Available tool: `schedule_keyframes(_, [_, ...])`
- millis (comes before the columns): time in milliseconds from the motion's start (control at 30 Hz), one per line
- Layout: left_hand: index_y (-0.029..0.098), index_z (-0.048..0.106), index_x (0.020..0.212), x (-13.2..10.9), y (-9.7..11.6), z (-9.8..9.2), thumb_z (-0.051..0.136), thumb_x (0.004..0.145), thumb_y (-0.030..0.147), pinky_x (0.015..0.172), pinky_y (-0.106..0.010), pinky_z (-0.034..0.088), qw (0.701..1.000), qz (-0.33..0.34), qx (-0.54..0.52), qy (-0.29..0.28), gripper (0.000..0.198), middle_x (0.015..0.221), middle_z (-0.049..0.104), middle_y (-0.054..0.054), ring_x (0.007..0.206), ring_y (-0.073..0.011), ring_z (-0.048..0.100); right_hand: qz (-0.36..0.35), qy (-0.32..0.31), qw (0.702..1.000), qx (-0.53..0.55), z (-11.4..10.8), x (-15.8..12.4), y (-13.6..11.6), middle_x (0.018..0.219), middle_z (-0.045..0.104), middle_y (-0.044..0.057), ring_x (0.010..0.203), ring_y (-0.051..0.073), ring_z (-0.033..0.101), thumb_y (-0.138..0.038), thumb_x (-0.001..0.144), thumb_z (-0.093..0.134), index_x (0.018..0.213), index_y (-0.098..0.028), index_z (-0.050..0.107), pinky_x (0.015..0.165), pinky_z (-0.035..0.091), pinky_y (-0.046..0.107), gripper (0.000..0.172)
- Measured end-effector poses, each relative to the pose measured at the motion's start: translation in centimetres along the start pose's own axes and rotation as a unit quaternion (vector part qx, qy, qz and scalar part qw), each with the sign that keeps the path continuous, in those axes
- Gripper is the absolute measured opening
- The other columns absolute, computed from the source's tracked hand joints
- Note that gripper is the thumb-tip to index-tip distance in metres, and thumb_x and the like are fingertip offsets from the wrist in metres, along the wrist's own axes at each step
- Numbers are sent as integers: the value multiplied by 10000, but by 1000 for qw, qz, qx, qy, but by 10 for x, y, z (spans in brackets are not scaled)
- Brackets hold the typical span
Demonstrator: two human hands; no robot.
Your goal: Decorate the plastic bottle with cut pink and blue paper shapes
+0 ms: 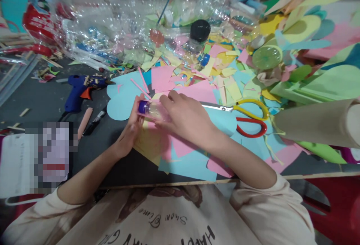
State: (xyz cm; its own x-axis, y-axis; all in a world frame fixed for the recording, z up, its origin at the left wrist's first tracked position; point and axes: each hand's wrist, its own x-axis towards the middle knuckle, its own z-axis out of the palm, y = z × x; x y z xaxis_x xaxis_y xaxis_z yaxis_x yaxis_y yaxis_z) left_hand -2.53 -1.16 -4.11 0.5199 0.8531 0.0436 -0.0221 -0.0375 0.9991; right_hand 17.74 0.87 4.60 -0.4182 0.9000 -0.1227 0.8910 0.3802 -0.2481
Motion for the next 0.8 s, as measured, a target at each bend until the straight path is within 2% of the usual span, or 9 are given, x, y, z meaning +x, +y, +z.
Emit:
schedule_keyframes(167, [401, 24, 1515, -1, 1, -1, 306, 941, 599, 1243, -458, 16, 1000, 21, 20, -7, 670, 1616, -106, 88, 1493, -250, -90, 41, 0, 999, 19, 3, 1, -7, 1042, 655, 153, 877, 290, 635, -489, 826, 645, 1080, -128, 590, 588, 363, 297, 445])
schedule_keyframes(433, [351, 165, 1519, 6, 2, -5, 343, 919, 631, 1248, -419, 50, 1000, 18, 16, 7, 685, 1632, 76, 37, 1503, -255, 50, 63, -19, 997, 36, 6, 3, -7, 1145, 634, 178, 923, 294, 634, -459, 833, 639, 1097, -125, 586, 615, 393, 305, 429])
schedule_keyframes(600, [358, 144, 1520, 5, -1, -4, 341, 925, 620, 1245, -416, 41, 1000, 11, 8, 17, 679, 1633, 42, 46, 1505, -241, 10, 70, -30, 997, 29, 5, 5, -10, 1106, 638, 178, 921, 301, 634, -470, 834, 633, 1093, -117, 578, 613, 394, 302, 441])
schedule_keyframes(800, [356, 110, 1524, 6, -1, -5, 376, 931, 587, 1242, -424, 26, 1000, 7, 12, 3, 689, 1635, 13, 36, 1505, -238, -5, 61, -29, 997, 25, 5, 4, -10, 1083, 638, 176, 910, 308, 634, -475, 840, 621, 1118, -104, 560, 617, 399, 316, 468])
